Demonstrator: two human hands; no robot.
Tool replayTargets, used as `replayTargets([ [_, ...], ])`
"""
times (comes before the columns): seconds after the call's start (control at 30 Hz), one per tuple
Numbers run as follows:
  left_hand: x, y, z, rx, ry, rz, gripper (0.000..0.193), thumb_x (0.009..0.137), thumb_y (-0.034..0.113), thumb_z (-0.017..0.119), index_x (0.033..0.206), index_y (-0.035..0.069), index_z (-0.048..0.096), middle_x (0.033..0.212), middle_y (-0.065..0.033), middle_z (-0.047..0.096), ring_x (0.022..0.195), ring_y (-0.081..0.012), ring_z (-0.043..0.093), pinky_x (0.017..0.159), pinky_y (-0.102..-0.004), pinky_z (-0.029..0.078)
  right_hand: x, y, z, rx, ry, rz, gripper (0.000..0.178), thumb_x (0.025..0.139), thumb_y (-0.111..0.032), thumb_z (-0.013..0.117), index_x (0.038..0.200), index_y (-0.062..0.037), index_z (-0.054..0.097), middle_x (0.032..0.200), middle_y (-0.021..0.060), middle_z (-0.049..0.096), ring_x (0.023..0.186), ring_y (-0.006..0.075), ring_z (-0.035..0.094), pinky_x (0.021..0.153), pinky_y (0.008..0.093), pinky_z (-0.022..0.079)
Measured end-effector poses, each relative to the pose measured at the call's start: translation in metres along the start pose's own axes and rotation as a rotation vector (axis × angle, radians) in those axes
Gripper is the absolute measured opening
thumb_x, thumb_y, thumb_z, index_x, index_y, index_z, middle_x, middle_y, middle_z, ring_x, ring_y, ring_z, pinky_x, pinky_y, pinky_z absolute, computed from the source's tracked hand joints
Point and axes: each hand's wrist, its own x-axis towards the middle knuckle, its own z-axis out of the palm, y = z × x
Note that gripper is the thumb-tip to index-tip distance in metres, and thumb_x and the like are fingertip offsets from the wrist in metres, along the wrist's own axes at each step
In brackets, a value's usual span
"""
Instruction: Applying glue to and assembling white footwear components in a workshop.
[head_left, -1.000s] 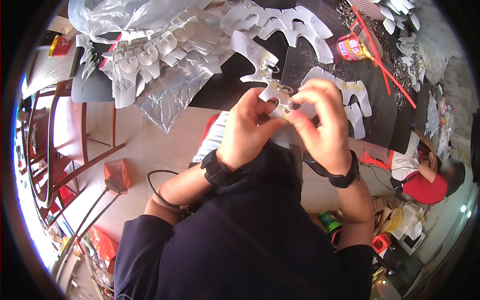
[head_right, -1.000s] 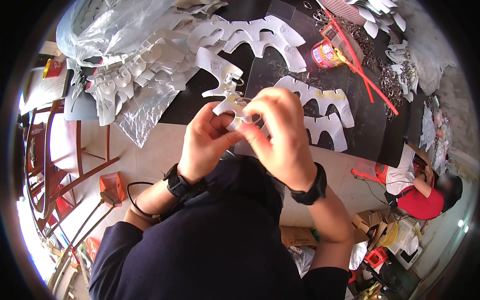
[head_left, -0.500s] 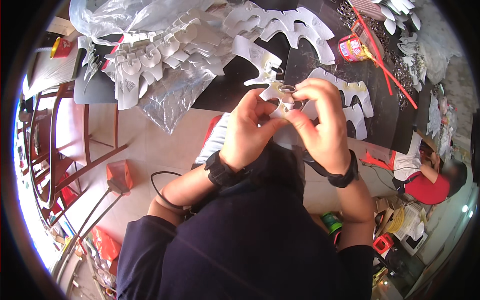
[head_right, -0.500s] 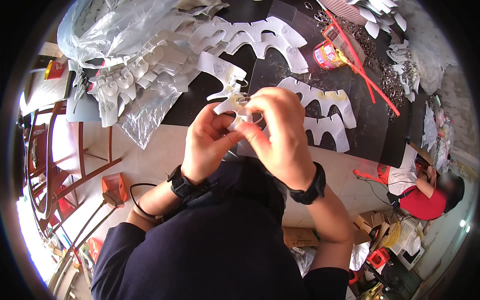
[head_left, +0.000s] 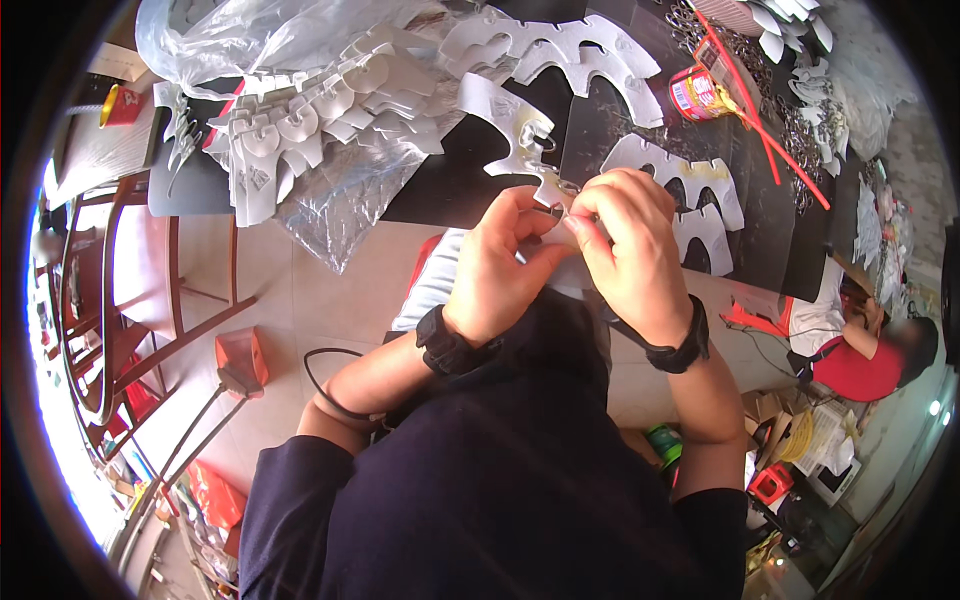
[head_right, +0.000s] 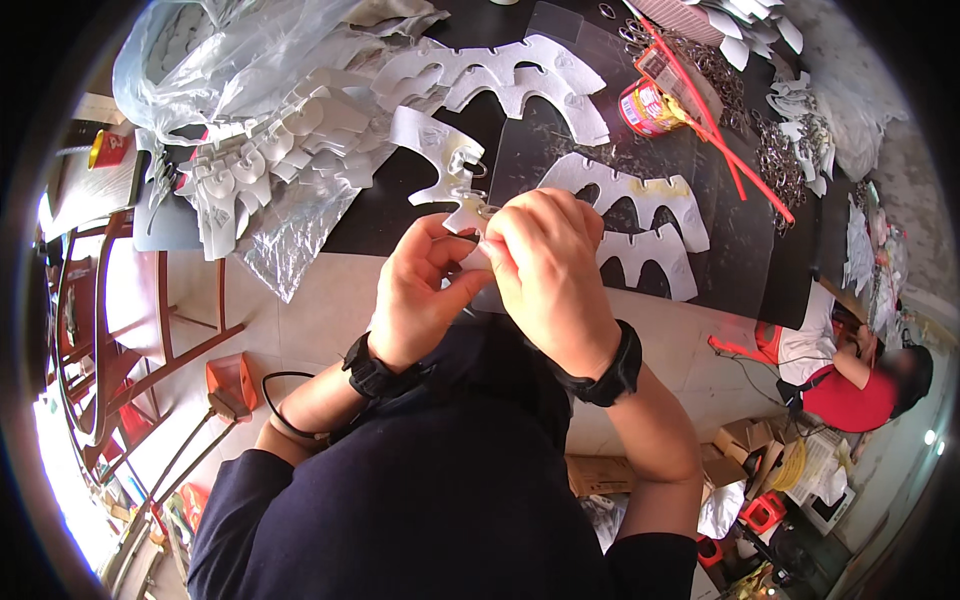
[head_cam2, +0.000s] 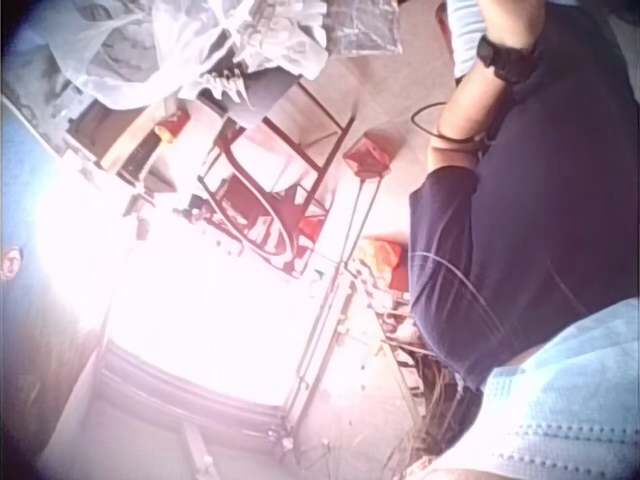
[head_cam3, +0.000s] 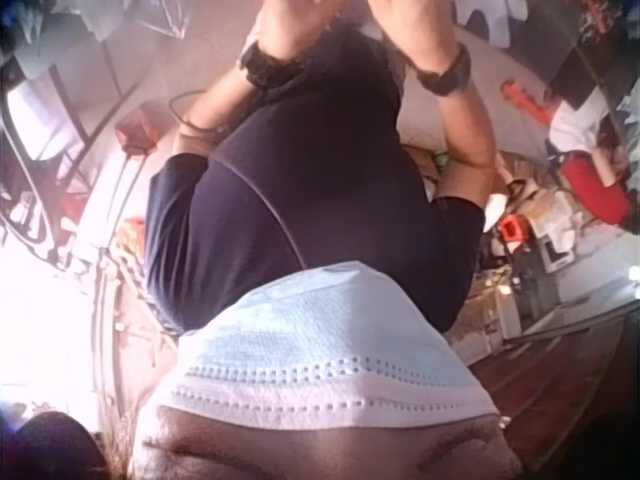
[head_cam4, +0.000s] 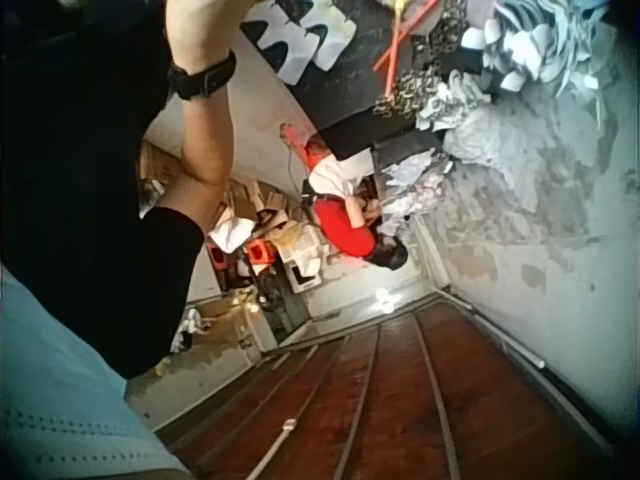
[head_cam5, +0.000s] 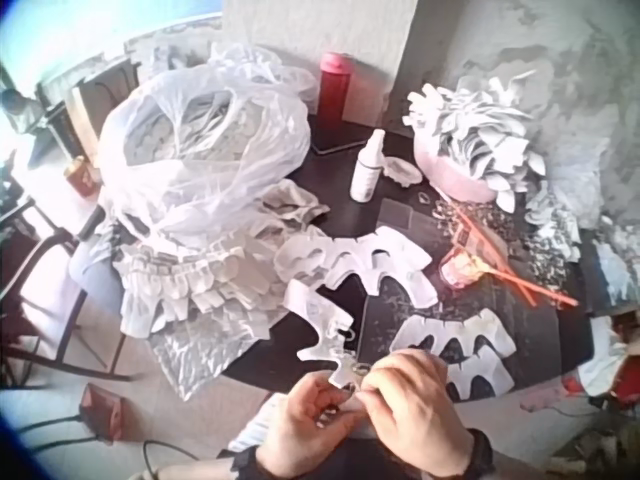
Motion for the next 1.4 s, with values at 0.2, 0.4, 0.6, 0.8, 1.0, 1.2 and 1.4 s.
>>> replayTargets([
  [0.2, 0.002, 0.011, -0.009, -0.826, -0.237, -0.281, 0.041, 0.08, 0.013, 0.065, 0.116, 0.005, 0.045, 0.108, -0.0027, 0.055, 0.098, -0.0103, 0.05, 0.076, -0.0245, 0.043, 0.002, 0.004, 0.0, -0.151, 0.119, -0.164, 0.012, 0.069, -0.005, 0.06, 0.078, -0.0073, 0.052, 0.086, 0.0038, 0.051, 0.089, 0.022, 0.051, 0.08, 0.0362, 0.033],
  [0.4, 0.012, 0.007, -0.004, -0.869, -0.154, -0.408, 0.011, 0.086, 0.013, 0.058, 0.093, 0.005, 0.057, 0.088, -0.0022, 0.062, 0.078, -0.01, 0.057, 0.07, -0.0247, 0.046, -0.008, 0.002, 0.006, -0.223, 0.201, -0.199, 0.012, 0.069, -0.003, 0.059, 0.078, -0.007, 0.052, 0.085, 0.0039, 0.052, 0.09, 0.0228, 0.051, 0.081, 0.0363, 0.033],
  [0.6, 0.01, 0.004, 0.01, -0.796, -0.011, -0.348, 0.008, 0.085, 0.008, 0.057, 0.091, 0.002, 0.057, 0.09, -0.0051, 0.062, 0.077, -0.0114, 0.059, 0.074, -0.0265, 0.049, -0.022, 0.001, 0.01, 0.554, 0.187, 0.444, 0.007, 0.087, -0.008, 0.051, 0.086, -0.0011, 0.051, 0.08, 0.0048, 0.053, 0.076, 0.0162, 0.052, 0.068, 0.0279, 0.042],
  [0.8, 0.011, 0.005, 0.009, -0.663, 0.007, -0.306, 0.009, 0.084, 0.006, 0.059, 0.091, 0.0, 0.058, 0.087, -0.005, 0.062, 0.076, -0.0084, 0.057, 0.069, -0.0229, 0.047, -0.025, 0.001, 0.008, 0.86, 0.128, 0.742, 0.013, 0.09, -0.012, 0.051, 0.091, 0.0, 0.052, 0.08, 0.0052, 0.055, 0.071, 0.0096, 0.052, 0.063, 0.0226, 0.042],
  [1.0, 0.01, 0.006, 0.008, -0.572, -0.027, -0.195, 0.009, 0.082, 0.006, 0.061, 0.088, 0.0, 0.057, 0.083, -0.0042, 0.063, 0.071, -0.0064, 0.056, 0.064, -0.0208, 0.045, -0.021, 0.001, -0.013, 0.128, 0.154, 0.104, 0.02, 0.073, -0.005, 0.065, 0.088, -0.004, 0.054, 0.09, 0.0078, 0.054, 0.089, 0.0263, 0.052, 0.082, 0.0359, 0.037],
  [1.2, 0.006, 0.009, 0.015, -0.343, -0.016, -0.115, 0.007, 0.082, 0.003, 0.062, 0.081, 0.001, 0.055, 0.082, -0.0057, 0.064, 0.07, -0.0053, 0.056, 0.062, -0.0204, 0.045, -0.019, 0.001, -0.011, 0.11, 0.224, 0.03, 0.012, 0.076, -0.002, 0.061, 0.084, -0.0031, 0.053, 0.087, 0.0083, 0.053, 0.083, 0.0246, 0.053, 0.073, 0.032, 0.04],
  [1.4, 0.007, 0.014, 0.02, -0.499, 0.034, -0.103, 0.008, 0.08, 0.001, 0.063, 0.082, 0.001, 0.054, 0.084, -0.0063, 0.064, 0.075, -0.0064, 0.058, 0.065, -0.0208, 0.047, -0.03, 0.001, -0.012, 0.893, 0.159, 0.579, 0.007, 0.089, -0.009, 0.053, 0.089, -0.0017, 0.052, 0.085, 0.0003, 0.054, 0.076, 0.0039, 0.046, 0.067, 0.0196, 0.039],
])
